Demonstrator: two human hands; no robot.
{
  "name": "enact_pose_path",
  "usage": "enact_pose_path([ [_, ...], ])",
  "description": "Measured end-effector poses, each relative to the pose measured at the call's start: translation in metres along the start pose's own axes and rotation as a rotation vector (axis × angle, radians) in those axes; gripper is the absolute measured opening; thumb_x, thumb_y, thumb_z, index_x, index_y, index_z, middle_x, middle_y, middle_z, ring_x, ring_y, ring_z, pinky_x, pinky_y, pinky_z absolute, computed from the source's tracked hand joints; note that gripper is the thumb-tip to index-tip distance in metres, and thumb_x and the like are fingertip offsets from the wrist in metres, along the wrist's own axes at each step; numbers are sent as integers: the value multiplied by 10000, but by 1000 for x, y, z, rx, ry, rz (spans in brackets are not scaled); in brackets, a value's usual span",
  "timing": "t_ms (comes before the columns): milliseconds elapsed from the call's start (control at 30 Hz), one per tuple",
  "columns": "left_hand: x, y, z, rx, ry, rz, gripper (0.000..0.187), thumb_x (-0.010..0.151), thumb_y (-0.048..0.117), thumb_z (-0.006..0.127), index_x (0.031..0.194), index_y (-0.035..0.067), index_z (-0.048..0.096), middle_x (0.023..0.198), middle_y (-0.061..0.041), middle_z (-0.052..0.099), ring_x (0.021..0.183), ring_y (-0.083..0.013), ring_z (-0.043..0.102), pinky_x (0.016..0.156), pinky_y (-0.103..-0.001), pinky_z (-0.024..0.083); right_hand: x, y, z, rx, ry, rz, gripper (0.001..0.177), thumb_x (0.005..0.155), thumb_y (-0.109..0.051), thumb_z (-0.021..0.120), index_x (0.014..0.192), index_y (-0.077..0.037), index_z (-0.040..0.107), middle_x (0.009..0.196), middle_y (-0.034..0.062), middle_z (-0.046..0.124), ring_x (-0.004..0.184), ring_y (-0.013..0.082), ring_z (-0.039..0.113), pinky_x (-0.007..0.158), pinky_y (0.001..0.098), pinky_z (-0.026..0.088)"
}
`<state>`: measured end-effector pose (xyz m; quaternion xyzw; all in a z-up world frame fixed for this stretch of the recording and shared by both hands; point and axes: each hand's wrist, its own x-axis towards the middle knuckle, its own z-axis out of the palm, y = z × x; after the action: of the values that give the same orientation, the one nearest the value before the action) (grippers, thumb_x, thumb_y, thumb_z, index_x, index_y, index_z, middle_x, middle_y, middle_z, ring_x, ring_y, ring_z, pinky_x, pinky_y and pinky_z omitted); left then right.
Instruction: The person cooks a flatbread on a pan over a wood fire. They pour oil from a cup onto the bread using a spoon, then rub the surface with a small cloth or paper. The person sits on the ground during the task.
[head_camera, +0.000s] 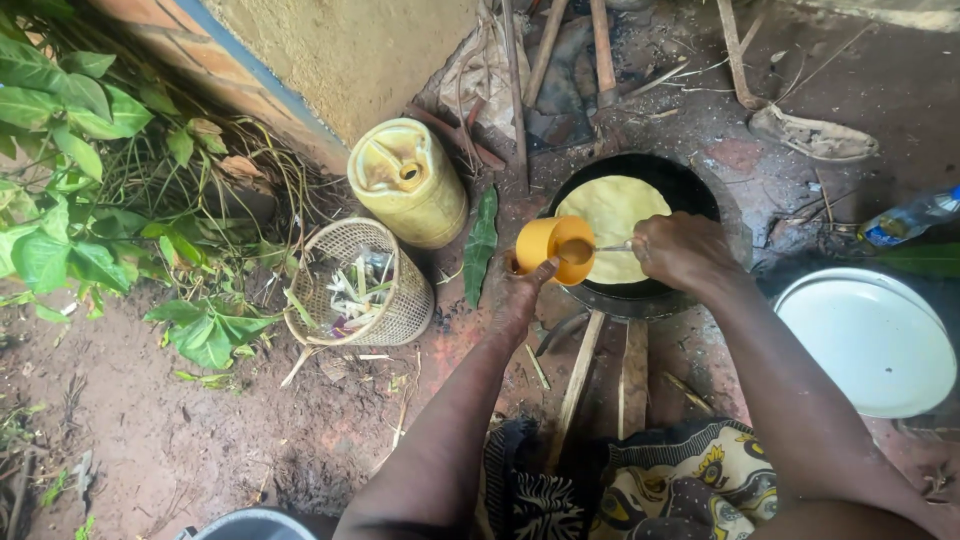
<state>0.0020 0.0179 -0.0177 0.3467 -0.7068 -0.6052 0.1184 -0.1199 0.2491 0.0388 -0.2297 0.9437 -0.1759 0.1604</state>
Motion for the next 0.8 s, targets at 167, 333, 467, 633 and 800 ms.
enact_pose_path([
  [167,-9,24,-13,-261,-35,-169,618,850,395,920,1268,33,645,941,-89,556,528,-135,462,326,-269,451,8,9,-9,260,2,-78,432,1036,-297,507,630,-171,588,548,93,639,451,278,559,511,431,445],
  [333,5,17,-22,-407,28,-301,735,884,508,857,1347,23,555,970,-54,448,497,-88,429,360,-215,334,1,32,-27,508,16,2,332,1054,-290,586,941,-60,796,1006,288,787,1029,558,707,900,633,545],
  [467,6,27,-28,-478,68,-332,752,910,516,825,1339,1,484,1023,-71,429,545,-78,432,422,-208,319,15,60,-10,391,39,52,317,1011,-385,590,973,-164,814,1069,216,806,1130,509,711,940,598,564],
  [633,15,20,-29,-469,74,-328,850,896,533,830,1428,-6,442,1126,-105,419,559,-76,417,431,-208,321,49,69,40,273,-48,54,368,1033,-379,516,914,-147,775,927,196,795,884,453,743,792,530,585],
  [800,9,22,-28,-446,74,-331,863,885,533,844,1432,-2,445,1121,-98,427,557,-67,429,427,-201,335,85,74,88,253,-91,77,390,1083,-292,459,911,-129,768,769,126,754,683,326,663,667,496,526],
])
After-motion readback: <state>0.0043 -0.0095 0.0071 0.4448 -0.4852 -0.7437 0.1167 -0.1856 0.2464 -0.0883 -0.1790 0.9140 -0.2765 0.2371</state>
